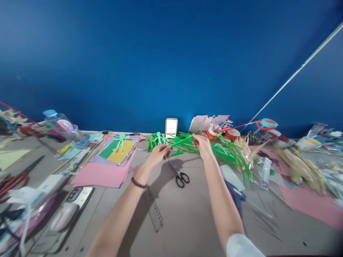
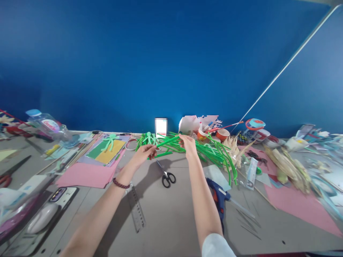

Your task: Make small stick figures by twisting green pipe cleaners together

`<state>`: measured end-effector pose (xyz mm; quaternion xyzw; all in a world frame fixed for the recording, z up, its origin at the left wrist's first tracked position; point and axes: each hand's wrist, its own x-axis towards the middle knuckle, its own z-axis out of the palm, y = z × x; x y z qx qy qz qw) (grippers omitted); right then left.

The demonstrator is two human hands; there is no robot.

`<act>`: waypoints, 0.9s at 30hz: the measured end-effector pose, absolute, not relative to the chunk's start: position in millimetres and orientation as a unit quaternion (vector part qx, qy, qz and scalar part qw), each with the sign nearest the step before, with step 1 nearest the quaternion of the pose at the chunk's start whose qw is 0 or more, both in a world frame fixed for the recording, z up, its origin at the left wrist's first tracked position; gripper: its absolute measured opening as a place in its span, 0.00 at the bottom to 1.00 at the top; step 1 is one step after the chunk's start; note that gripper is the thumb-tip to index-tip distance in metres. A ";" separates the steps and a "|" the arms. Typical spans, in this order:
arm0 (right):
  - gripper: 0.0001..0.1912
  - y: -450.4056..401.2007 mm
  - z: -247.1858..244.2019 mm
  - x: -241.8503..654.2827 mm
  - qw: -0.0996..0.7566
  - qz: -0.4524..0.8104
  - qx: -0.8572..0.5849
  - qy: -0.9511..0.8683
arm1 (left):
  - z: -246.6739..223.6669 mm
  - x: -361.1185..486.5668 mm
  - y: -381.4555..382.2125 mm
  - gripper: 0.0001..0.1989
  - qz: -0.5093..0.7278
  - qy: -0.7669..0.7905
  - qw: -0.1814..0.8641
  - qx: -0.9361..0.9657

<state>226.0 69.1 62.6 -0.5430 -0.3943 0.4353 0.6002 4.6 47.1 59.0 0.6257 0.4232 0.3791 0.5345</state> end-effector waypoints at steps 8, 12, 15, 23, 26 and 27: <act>0.13 60.1 64.9 216.7 0.479 0.330 -0.549 -0.601 | 61.9 1.2 46.8 0.20 0.430 0.455 0.412 0.662; 0.14 51.9 71.0 203.3 0.402 0.367 -0.492 -0.679 | 66.8 2.0 44.4 0.21 0.414 0.438 0.425 0.675; 0.13 49.7 70.9 196.6 0.368 0.399 -0.463 -0.700 | 67.4 2.5 44.4 0.19 0.419 0.437 0.440 0.663; 0.12 49.8 67.2 190.3 0.339 0.401 -0.474 -0.708 | 60.2 3.9 50.4 0.13 0.489 0.456 0.442 0.598; 0.11 48.6 67.8 186.0 0.317 0.395 -0.473 -0.721 | 59.2 5.6 50.7 0.12 0.498 0.460 0.478 0.559; 0.11 48.3 68.0 185.0 0.313 0.390 -0.473 -0.726 | 59.3 6.1 50.6 0.12 0.500 0.459 0.491 0.546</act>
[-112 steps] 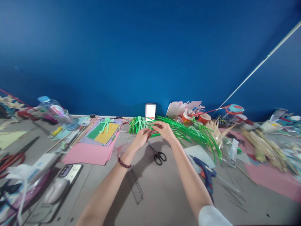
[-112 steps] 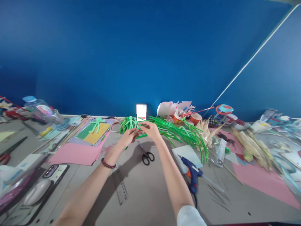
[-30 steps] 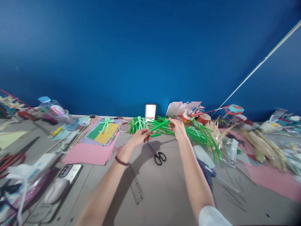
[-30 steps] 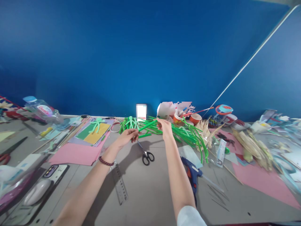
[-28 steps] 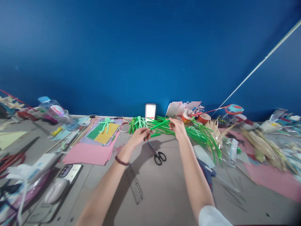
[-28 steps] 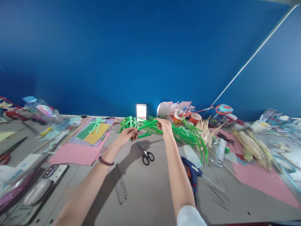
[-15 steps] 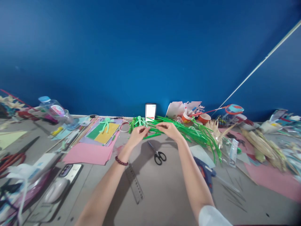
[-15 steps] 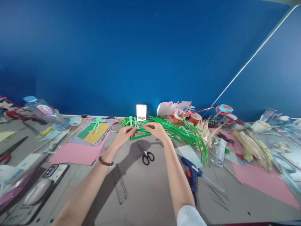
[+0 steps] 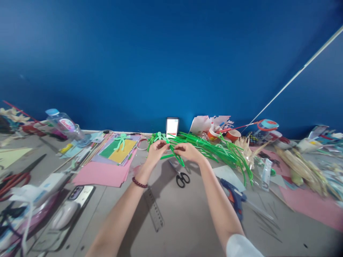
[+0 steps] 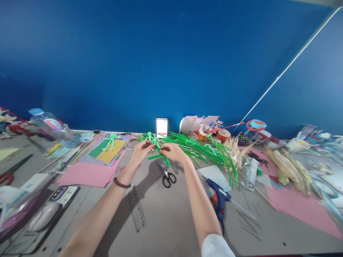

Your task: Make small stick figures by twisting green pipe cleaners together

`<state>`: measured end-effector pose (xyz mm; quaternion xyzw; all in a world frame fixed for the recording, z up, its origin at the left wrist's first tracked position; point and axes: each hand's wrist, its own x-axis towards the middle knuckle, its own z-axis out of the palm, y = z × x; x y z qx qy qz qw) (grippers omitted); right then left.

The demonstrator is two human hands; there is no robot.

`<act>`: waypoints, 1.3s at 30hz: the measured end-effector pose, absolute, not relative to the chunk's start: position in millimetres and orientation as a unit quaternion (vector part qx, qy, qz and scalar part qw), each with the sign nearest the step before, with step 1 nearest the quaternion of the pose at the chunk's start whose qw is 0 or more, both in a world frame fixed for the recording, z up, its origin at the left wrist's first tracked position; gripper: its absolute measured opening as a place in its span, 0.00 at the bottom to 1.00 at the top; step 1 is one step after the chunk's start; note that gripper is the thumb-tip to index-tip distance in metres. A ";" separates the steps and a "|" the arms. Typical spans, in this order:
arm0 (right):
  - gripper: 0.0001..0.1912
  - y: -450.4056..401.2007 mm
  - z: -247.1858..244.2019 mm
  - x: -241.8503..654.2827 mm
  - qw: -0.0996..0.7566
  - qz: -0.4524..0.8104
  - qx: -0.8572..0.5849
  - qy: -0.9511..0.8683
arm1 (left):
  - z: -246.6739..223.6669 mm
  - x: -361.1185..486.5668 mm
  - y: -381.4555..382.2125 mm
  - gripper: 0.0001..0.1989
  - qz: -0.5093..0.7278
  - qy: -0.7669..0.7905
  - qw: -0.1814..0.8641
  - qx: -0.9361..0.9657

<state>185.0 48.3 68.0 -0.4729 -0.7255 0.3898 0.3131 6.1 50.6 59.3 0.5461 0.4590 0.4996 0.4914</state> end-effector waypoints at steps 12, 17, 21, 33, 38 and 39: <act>0.09 47.6 67.6 181.5 0.366 0.384 -0.470 -0.706 | 60.1 9.2 47.7 0.04 0.493 0.422 0.499 0.575; 0.11 46.9 66.1 170.4 0.431 0.360 -0.436 -0.703 | 62.1 11.2 46.3 0.05 0.478 0.417 0.494 0.595; 0.11 45.1 67.9 165.1 0.441 0.290 -0.436 -0.729 | 60.6 9.8 47.8 0.09 0.473 0.421 0.474 0.612; 0.14 35.9 74.2 156.8 0.409 0.110 -0.442 -0.791 | 64.2 10.4 44.5 0.11 0.468 0.428 0.443 0.633; 0.14 35.5 72.5 155.6 0.404 0.090 -0.433 -0.801 | 64.8 12.1 41.4 0.10 0.464 0.423 0.433 0.647; 0.14 35.5 71.8 155.2 0.403 0.088 -0.432 -0.802 | 64.2 11.8 41.9 0.11 0.459 0.424 0.435 0.648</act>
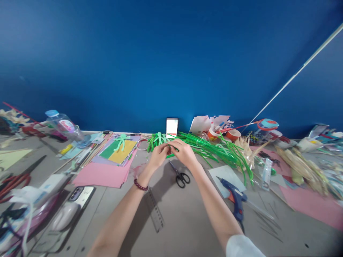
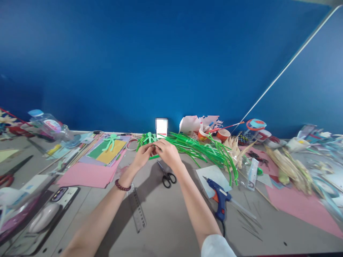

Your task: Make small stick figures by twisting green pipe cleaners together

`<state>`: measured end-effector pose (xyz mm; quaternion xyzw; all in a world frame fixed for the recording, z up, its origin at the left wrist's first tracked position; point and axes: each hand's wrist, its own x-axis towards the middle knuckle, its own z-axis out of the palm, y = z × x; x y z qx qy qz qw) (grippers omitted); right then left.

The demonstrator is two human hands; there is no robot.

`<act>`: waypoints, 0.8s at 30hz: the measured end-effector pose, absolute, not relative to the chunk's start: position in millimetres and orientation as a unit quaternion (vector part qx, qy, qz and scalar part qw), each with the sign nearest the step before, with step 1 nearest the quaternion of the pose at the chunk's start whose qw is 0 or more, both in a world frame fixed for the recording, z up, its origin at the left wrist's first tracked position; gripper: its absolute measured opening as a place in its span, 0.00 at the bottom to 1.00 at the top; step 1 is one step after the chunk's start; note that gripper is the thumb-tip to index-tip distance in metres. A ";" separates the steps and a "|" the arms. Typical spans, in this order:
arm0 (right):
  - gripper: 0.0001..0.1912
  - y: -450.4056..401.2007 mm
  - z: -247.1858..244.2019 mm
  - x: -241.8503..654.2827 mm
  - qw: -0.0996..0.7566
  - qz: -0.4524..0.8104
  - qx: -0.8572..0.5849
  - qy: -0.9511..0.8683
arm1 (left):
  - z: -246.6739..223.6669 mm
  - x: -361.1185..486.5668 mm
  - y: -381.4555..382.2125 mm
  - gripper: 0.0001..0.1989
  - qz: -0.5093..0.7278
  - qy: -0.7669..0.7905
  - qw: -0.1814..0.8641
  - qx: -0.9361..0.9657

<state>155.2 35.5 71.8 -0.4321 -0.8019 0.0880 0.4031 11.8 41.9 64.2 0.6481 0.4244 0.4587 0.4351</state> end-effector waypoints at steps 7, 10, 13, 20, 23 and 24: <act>0.12 37.6 70.1 157.6 0.413 0.057 -0.455 -0.787 | 54.6 1.3 53.1 0.11 0.371 0.428 0.423 0.707; 0.11 41.5 71.8 165.6 0.454 0.054 -0.449 -0.768 | 46.6 -6.1 58.0 0.10 0.247 0.502 0.319 0.765; 0.09 44.8 74.1 173.9 0.507 0.059 -0.455 -0.730 | 36.8 -12.4 60.5 0.08 0.122 0.573 0.217 0.781; 0.08 46.0 74.0 177.2 0.548 0.146 -0.504 -0.651 | 21.5 -15.5 61.8 0.05 0.134 0.576 0.178 0.787; 0.08 46.1 73.9 176.5 0.553 0.191 -0.510 -0.630 | 19.6 -15.2 62.4 0.05 0.144 0.566 0.184 0.791; 0.08 46.1 74.4 176.5 0.556 0.206 -0.509 -0.624 | 19.5 -15.5 62.8 0.06 0.148 0.563 0.186 0.791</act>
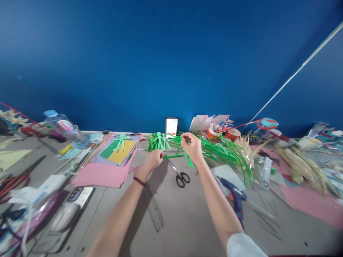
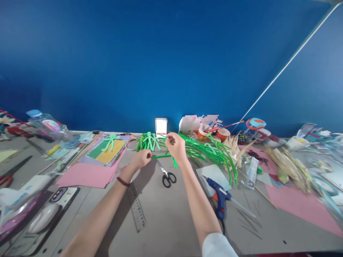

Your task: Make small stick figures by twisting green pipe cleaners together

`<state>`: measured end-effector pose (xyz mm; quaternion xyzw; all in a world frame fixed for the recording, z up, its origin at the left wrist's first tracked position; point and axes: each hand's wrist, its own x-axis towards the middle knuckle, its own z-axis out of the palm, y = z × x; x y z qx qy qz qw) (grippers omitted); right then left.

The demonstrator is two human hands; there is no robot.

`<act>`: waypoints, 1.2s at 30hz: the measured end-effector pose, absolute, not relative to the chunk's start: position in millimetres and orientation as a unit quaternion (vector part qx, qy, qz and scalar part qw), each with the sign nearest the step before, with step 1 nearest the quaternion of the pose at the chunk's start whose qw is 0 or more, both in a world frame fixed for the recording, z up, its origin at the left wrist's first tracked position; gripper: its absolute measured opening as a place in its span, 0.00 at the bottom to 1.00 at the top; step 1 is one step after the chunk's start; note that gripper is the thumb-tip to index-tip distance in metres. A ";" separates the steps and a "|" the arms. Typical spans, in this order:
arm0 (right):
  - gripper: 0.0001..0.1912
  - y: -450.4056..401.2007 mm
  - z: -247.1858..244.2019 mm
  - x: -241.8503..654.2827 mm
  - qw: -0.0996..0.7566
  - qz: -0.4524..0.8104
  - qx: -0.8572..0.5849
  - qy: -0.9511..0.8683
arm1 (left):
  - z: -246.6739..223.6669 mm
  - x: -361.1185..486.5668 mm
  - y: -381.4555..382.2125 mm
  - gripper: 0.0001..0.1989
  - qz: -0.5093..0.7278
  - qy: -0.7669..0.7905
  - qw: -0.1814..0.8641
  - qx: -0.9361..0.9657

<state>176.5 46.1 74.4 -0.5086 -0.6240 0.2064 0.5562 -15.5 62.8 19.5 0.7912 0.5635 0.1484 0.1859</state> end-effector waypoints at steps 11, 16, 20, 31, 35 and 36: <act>0.06 49.9 74.9 186.8 0.540 0.337 -0.549 -0.541 | 33.6 -19.7 68.5 0.07 0.257 0.518 0.304 0.757; 0.09 55.6 67.5 185.5 0.519 0.418 -0.555 -0.498 | 40.5 -15.8 65.2 0.08 0.312 0.481 0.403 0.714; 0.08 56.2 66.0 180.8 0.516 0.473 -0.545 -0.461 | 40.8 -13.9 64.1 0.10 0.325 0.453 0.448 0.699; 0.09 53.0 70.9 175.2 0.515 0.530 -0.501 -0.450 | 48.0 -6.0 59.0 0.07 0.361 0.447 0.491 0.655; 0.09 54.9 69.0 177.2 0.535 0.518 -0.510 -0.430 | 55.3 -6.2 58.0 0.08 0.396 0.472 0.487 0.619; 0.09 55.5 68.2 177.7 0.538 0.518 -0.510 -0.427 | 55.8 -6.5 58.3 0.08 0.405 0.473 0.491 0.609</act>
